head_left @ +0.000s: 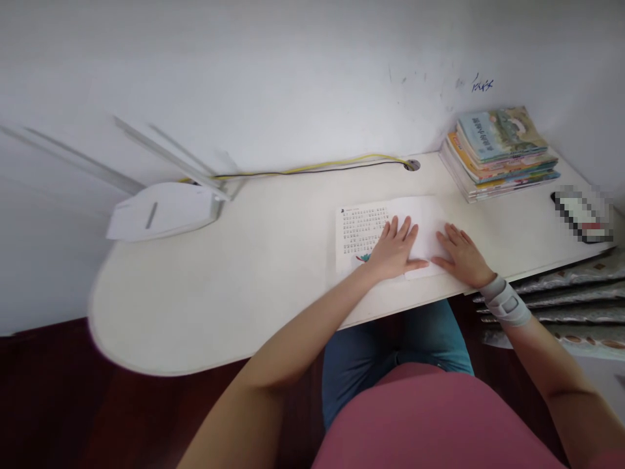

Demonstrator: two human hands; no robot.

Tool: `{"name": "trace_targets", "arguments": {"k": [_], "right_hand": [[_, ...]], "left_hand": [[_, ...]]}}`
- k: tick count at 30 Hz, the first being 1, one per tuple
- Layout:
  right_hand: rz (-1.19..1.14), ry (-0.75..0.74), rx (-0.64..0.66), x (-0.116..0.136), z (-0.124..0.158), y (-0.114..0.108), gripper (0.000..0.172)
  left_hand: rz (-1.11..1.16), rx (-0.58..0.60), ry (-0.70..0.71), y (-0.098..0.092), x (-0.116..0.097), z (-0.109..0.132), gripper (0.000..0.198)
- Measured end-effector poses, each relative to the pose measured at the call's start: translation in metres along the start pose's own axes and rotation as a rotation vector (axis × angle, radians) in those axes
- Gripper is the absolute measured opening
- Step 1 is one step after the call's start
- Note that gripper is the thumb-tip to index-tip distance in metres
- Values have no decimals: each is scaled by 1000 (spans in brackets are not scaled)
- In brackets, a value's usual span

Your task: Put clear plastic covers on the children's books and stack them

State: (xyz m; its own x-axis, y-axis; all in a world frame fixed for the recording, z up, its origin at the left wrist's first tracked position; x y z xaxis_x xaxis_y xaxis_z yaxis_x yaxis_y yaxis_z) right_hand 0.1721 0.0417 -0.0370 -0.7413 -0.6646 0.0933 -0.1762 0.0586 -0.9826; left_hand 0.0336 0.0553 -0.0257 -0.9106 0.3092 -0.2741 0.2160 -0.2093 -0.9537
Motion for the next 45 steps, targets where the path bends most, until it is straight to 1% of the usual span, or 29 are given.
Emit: {"name": "trace_targets", "arguments": {"k": [2,4,6,9,11,13,15,16,19,21,22,23,25,27,28,29,30,31,33,34,35,37,39,42,44,45], "right_hand": [[-11,-4,-14,-2,1,0,64],[-31,-11,-48,-4,3,0,63],[-56,-14,-103,-7,4,-1,63],[-67,-9,-171,-7,5,-6,63],[-35,-18,-164,0,4,-10,60],[19,-51,-119,13,1,-14,51],[59,-123,-51,29,-1,-15,42],[67,-165,-18,36,-2,-14,42],[52,-249,34,51,-4,-10,47],[8,-260,22,51,-4,-9,49],[-35,-263,7,51,-5,-10,48],[-95,-261,-15,49,-5,-12,46],[-265,-212,-89,41,-7,-20,41],[-448,-76,-213,23,-6,-33,44],[-518,19,-292,11,-4,-40,49],[-568,112,-364,-1,-1,-46,53],[-598,191,-414,-13,3,-49,56],[-610,249,-436,-23,6,-50,58],[-582,305,-422,-39,12,-47,60],[-540,309,-411,-46,15,-45,60],[-488,308,-412,-52,18,-43,61],[-404,300,-437,-60,25,-40,64],[-378,287,-443,-61,28,-36,65],[-394,240,-425,-50,25,-32,67],[-442,210,-432,-42,23,-33,69],[-476,205,-441,-40,22,-34,68]], "left_hand": [[49,-20,0,-4,2,2,94],[125,-50,-40,-11,13,9,89],[238,-109,-154,-22,38,20,84],[500,-212,-402,-37,89,46,80],[723,-245,-543,-39,117,64,76],[945,-247,-637,-38,132,75,70],[1175,-251,-690,-36,140,79,63],[1294,-261,-709,-36,143,80,59],[1613,-292,-804,-37,156,80,45],[1746,-236,-860,-39,159,78,33],[1783,-183,-850,-43,156,75,28],[1798,-117,-800,-48,149,70,29],[1739,24,-610,-62,121,56,46],[1538,127,-386,-71,81,43,61],[1384,148,-284,-71,61,38,64],[1200,131,-199,-69,43,33,63],[1004,76,-136,-65,30,29,62],[816,-6,-98,-60,21,26,61],[535,-183,-88,-46,17,24,63],[460,-244,-104,-37,20,25,65],[415,-280,-128,-29,25,26,66],[357,-323,-188,-15,38,29,66],[286,-347,-217,-9,45,32,64],[111,-354,-132,-6,37,32,58],[-12,-367,-72,-4,29,31,57],[-60,-376,-63,-4,26,31,58]]}}
Point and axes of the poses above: each hand's wrist, its own z-axis away from the middle knuckle, its own y-axis out of the palm, x = y × z, the point moved 8 cm from there along -z, towards the middle knuckle, and after that the axes turned 14 degrees about -y, right-handed, at the moved point
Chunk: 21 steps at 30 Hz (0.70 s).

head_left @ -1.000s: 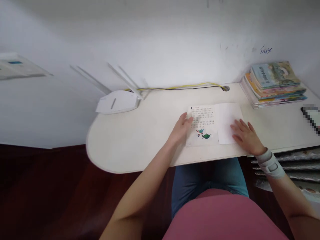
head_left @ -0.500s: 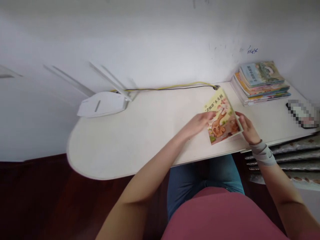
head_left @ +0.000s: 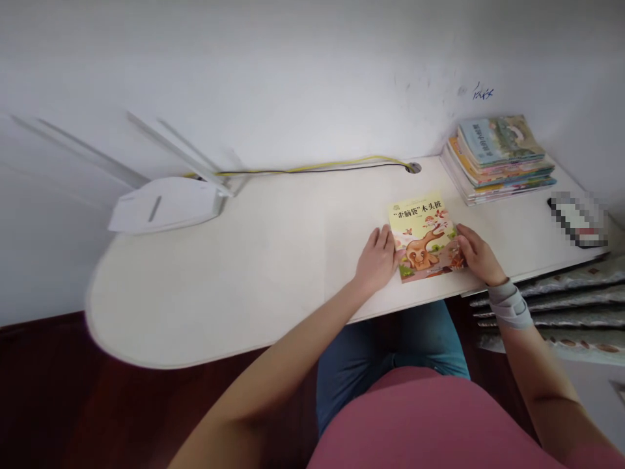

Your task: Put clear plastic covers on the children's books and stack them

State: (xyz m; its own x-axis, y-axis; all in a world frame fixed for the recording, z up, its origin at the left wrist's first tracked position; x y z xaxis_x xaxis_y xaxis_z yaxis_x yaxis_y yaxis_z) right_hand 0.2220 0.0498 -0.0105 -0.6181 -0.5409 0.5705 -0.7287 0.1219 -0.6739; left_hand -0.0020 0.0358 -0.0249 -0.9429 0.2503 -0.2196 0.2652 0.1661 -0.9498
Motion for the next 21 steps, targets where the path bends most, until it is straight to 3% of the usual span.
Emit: {"name": "trace_targets", "arguments": {"k": [9,14,17,21], "right_hand": [[-232,44,-23,15,-3,-5,58],[-418,-49,-88,53,-24,-7,49],[-398,-213,8,88,-54,10,48],[-158,-417,185,123,-82,48,52]], "left_hand": [[-153,17,-54,1,-2,-1,66],[-154,38,-60,2,-2,-1,67],[-120,48,-76,1,-4,-2,65],[-104,111,-104,-6,-4,3,64]]}}
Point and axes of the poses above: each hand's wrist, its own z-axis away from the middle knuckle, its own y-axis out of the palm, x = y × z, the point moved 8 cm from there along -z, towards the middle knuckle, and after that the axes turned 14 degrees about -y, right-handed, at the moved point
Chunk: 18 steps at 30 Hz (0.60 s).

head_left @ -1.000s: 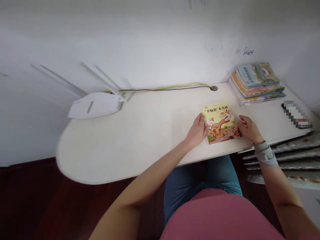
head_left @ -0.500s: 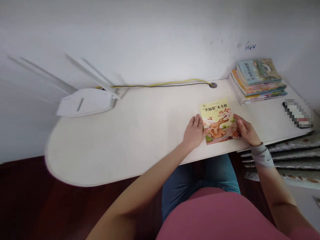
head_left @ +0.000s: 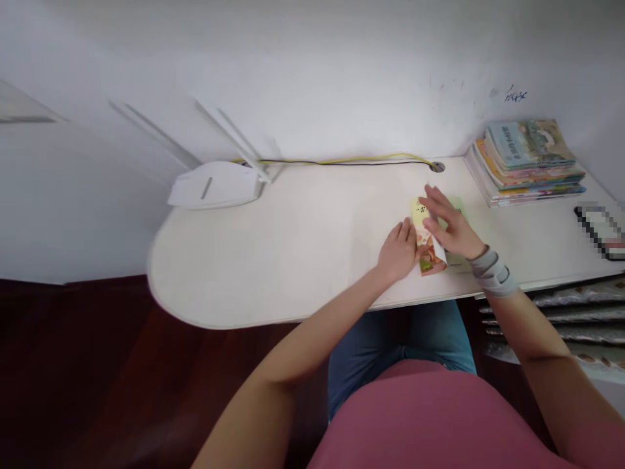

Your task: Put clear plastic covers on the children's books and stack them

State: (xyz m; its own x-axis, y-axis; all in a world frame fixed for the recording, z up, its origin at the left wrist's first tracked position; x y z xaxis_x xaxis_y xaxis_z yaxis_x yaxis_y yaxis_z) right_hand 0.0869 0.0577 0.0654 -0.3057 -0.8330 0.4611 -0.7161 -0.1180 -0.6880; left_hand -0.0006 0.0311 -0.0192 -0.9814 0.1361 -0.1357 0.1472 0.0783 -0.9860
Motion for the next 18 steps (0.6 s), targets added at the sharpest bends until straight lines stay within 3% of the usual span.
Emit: {"name": "trace_targets", "arguments": {"k": [3,8,12,18], "right_hand": [[230,-14,188,3,-7,27,51],[471,15,408,4,6,56,50],[546,11,472,5,4,73,51],[618,42,459,7,-3,94,51]], "left_hand": [[-41,80,-34,-7,14,11,63],[-80,165,-99,-15,64,24,74],[-40,229,-17,-6,87,27,79],[9,90,-48,-8,90,29,66]]}}
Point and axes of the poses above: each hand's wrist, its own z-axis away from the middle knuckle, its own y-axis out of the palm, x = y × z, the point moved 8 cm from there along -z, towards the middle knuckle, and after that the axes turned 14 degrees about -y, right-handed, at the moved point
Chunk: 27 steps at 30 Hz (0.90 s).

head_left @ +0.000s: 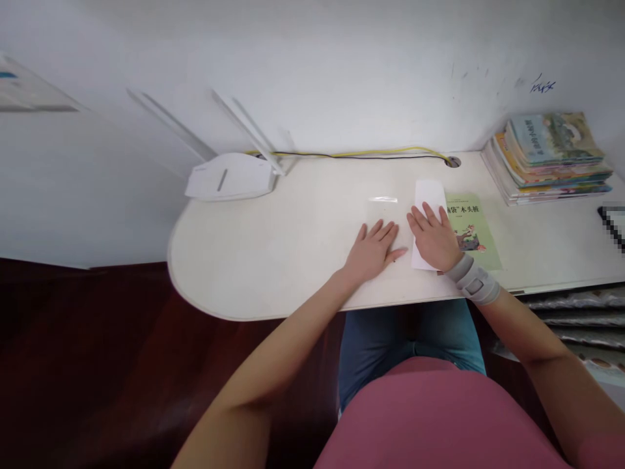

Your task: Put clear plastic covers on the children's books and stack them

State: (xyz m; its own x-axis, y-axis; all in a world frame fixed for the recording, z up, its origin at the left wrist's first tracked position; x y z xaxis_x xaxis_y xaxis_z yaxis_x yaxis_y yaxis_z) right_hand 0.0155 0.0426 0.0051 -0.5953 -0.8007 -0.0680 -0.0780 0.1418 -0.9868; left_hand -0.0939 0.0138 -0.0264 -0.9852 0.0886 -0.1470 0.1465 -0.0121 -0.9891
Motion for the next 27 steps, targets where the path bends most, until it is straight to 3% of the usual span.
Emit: {"name": "trace_targets", "arguments": {"k": [8,16,18,21,24,27], "right_hand": [[-48,-13,1,13,-11,1,50],[-123,-28,-31,27,-22,-9,51],[-131,0,-50,16,-25,-14,51],[-171,110,-104,-22,-29,-16,57],[-310,165,-89,-61,-34,2,72],[-403,149,-69,-83,-33,23,79]], "left_hand": [[24,-75,-66,-5,-1,5,64],[36,-11,-86,-3,-9,4,77],[27,-9,-77,-1,-11,5,77],[17,-6,-65,2,-11,5,79],[19,-14,-64,3,-9,5,79],[29,-22,-71,4,-8,4,82]]}}
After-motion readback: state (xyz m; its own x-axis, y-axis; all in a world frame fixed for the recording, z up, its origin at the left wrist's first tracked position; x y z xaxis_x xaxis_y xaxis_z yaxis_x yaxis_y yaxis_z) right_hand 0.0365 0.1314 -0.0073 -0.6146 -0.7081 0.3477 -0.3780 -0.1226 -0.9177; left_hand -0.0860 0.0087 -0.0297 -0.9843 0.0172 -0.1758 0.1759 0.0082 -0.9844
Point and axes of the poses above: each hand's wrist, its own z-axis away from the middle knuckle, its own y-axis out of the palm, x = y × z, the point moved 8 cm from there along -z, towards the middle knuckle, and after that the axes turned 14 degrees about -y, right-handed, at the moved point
